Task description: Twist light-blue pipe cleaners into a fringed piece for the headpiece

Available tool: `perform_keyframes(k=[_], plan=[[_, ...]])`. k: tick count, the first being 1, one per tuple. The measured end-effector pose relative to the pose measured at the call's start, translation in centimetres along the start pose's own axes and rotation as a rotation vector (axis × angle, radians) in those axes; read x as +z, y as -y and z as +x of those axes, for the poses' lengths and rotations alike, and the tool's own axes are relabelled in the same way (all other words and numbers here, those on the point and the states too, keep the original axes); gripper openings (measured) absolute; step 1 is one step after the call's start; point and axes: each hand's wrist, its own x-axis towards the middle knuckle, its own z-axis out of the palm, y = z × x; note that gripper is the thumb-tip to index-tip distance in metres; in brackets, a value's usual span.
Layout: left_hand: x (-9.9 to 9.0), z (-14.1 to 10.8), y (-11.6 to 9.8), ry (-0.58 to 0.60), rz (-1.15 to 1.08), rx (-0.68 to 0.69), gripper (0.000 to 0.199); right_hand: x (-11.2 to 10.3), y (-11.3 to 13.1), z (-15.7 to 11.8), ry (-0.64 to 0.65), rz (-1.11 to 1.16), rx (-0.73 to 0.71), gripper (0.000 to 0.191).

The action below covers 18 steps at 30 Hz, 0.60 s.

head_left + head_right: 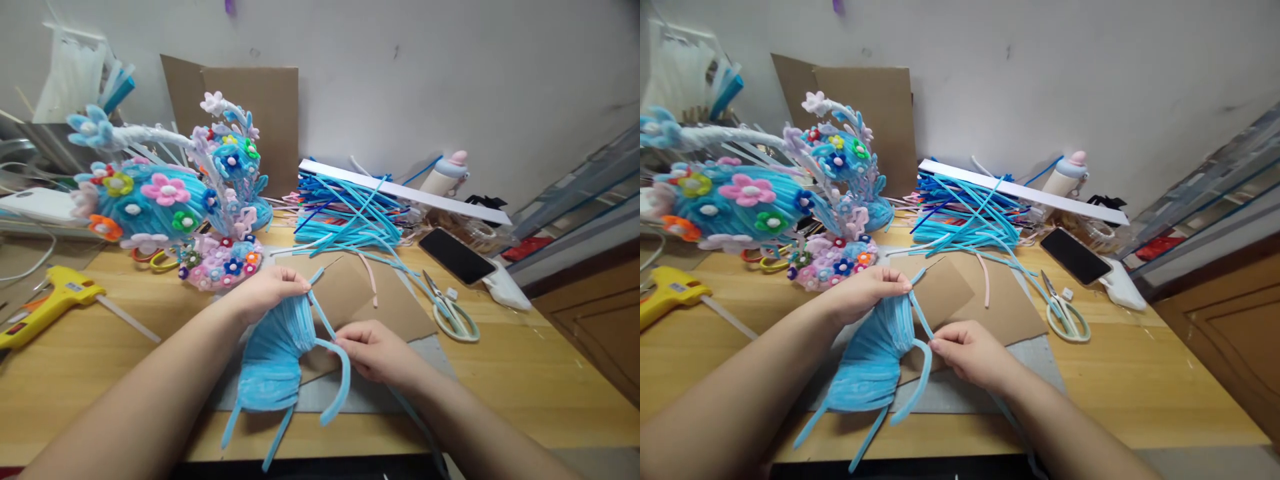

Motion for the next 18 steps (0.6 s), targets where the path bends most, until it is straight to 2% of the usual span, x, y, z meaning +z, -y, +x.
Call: perform_keyframes(k=[5,18], plan=[[-0.1,0.2,0.2,-0.052,0.068,0.065,0.018,0.0,-0.4,-0.1,-0.024,0.071,-0.008,0.032],[-0.3,-0.3,-0.3,0.041,0.022,0.045,0.016,-0.5,-1.2,0.6,-0.040,0.092,0.006,0.035]])
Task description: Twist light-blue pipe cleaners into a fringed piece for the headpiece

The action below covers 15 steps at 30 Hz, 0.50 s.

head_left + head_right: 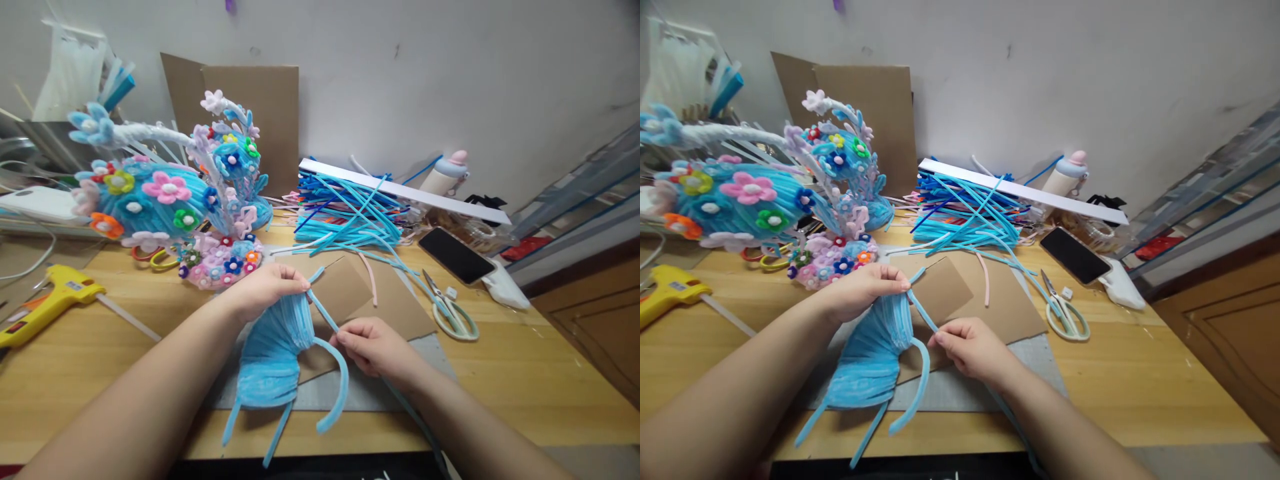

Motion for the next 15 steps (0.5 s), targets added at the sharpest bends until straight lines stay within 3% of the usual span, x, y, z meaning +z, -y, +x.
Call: perform_keyframes(k=[5,11,15], plan=[[-0.1,-0.1,-0.2,0.092,0.042,0.040,0.015,-0.9,0.6,0.3,0.146,-0.003,0.063,0.027],[0.6,-0.7,-0.5,0.237,0.244,0.036,0.016,-2.5,1.4,1.9,0.509,0.009,0.294,0.016],[1.6,-1.0,-0.1,0.409,0.345,-0.003,0.018,-2.8,2.0,4.1,0.547,-0.025,0.349,0.014]])
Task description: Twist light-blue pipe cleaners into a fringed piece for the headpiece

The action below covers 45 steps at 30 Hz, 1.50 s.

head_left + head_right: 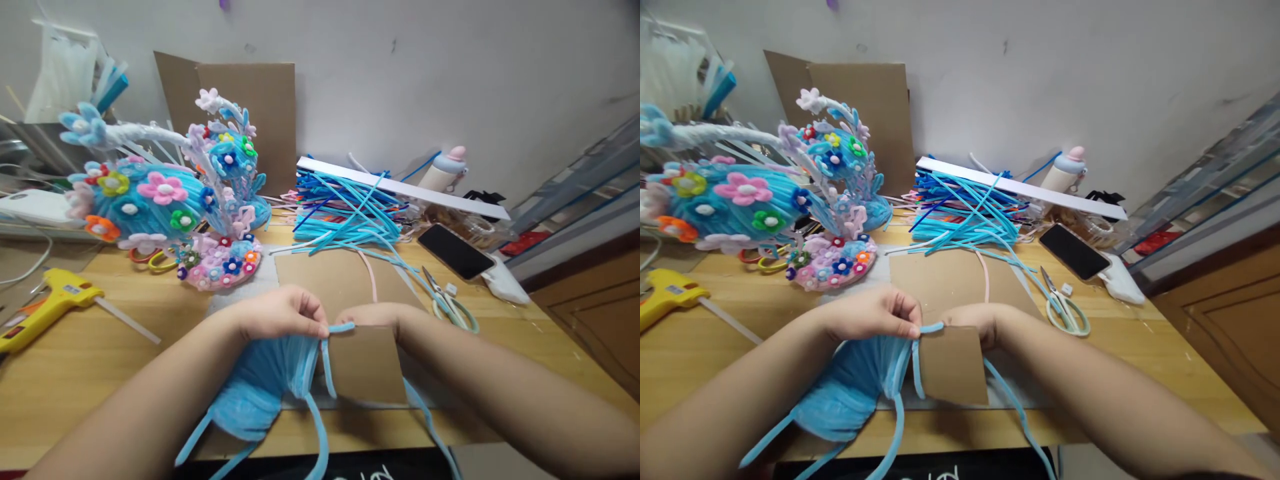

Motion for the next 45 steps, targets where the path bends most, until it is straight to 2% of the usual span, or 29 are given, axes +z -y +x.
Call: perform_keyframes(k=[3,6,8,10,12,16,18,26,32,40,45], plan=[[0.6,0.2,0.3,0.039,0.094,0.009,0.022,-0.4,2.3,0.5,0.057,-0.085,0.160,0.015],[0.6,0.5,0.7,-0.029,0.200,-0.022,0.026,-0.2,5.3,0.1,0.088,-0.211,0.235,0.012],[0.5,0.7,1.0,-0.088,0.234,-0.062,0.027,0.4,7.2,-0.6,-0.037,-0.420,0.164,0.015],[0.4,0.9,1.2,-0.143,0.257,-0.103,0.026,1.5,8.4,-1.3,-0.263,-0.741,0.056,0.015],[0.3,1.1,1.4,-0.190,0.268,-0.132,0.024,3.1,8.9,-1.8,-0.423,-1.059,-0.029,0.014],[0.4,1.1,1.4,-0.217,0.263,-0.127,0.022,6.1,7.9,-2.6,-0.706,-1.416,-0.132,0.018],[0.3,1.1,1.5,-0.225,0.279,-0.136,0.023,6.9,6.7,-2.9,-0.765,-1.478,-0.166,0.018],[-0.1,1.6,2.6,-0.295,0.186,-0.136,0.026,6.9,0.9,-2.4,-0.963,-1.431,-0.345,0.019],[-0.4,1.9,3.3,-0.266,0.053,-0.105,0.034,6.6,-2.3,-1.1,-1.114,-1.026,-0.519,0.022],[-0.7,1.9,3.2,-0.314,-0.058,-0.079,0.031,6.9,-3.5,-0.9,-1.051,-0.919,-0.519,0.022],[-1.4,1.5,2.5,-0.323,-0.316,-0.085,0.024,6.8,-4.3,-1.1,-1.039,-0.796,-0.528,0.018]])
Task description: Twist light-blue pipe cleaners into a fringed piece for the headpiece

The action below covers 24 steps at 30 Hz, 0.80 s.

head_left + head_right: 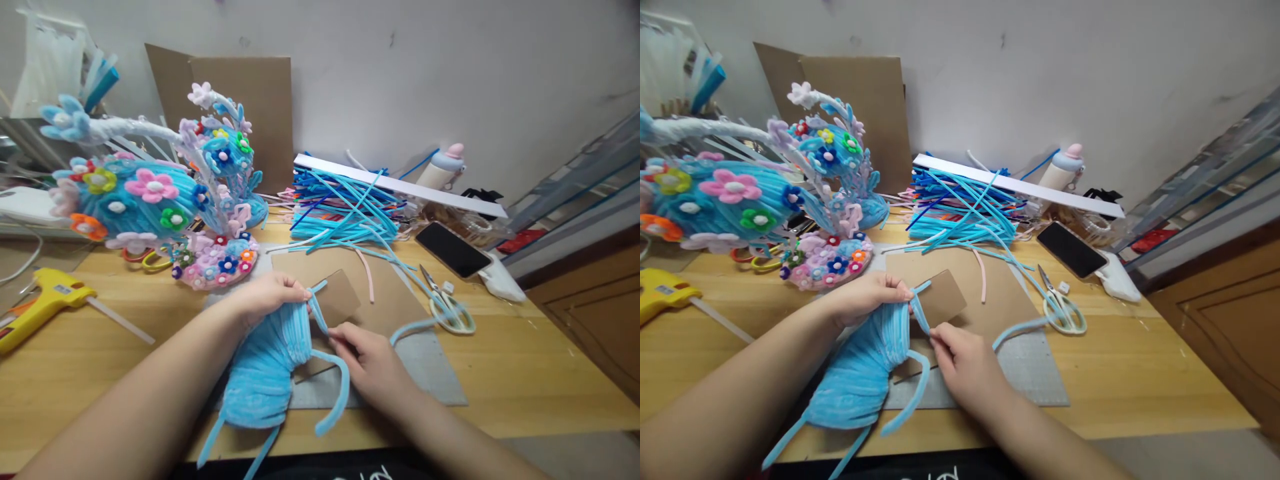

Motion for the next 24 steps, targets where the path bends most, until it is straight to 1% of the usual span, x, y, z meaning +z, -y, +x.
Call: perform_keyframes(k=[2,5,7,10,13,16,19,21,22,23,24], plan=[[-0.4,-0.2,-0.4,0.023,-0.106,-0.017,0.023,0.0,-0.2,-0.1,-0.016,0.055,0.041,0.016],[-0.8,-0.3,-0.9,0.047,-0.175,-0.031,0.022,0.0,-0.3,0.1,-0.023,0.180,0.109,0.016],[-0.9,-0.4,-1.1,0.053,-0.188,-0.034,0.020,-0.1,-0.4,0.3,0.006,0.282,0.149,0.016],[-1.0,-0.7,-1.3,0.073,-0.181,-0.017,0.018,-0.5,-0.4,0.7,0.095,0.373,0.181,0.020],[-1.0,-1.1,-1.5,0.124,-0.129,0.032,0.017,-1.2,-0.6,1.2,0.269,0.386,0.222,0.024],[-0.8,-1.5,-1.8,0.222,-0.001,0.086,0.014,-2.3,-0.8,2.0,0.480,0.390,0.252,0.018],[-0.5,-1.9,-2.2,0.326,0.107,0.080,0.015,-3.5,-1.0,3.2,0.704,0.416,0.205,0.019],[-0.3,-2.1,-2.4,0.357,0.124,0.070,0.015,-4.2,-1.1,4.1,0.878,0.468,0.158,0.023],[-0.3,-2.1,-2.4,0.362,0.120,0.068,0.016,-4.4,-1.2,4.6,0.937,0.493,0.118,0.025],[-0.3,-2.2,-2.4,0.362,0.115,0.068,0.016,-4.6,-1.3,5.0,0.963,0.518,0.072,0.026],[-0.3,-2.2,-2.5,0.362,0.110,0.067,0.016,-4.6,-1.4,5.3,0.957,0.546,0.019,0.028]])
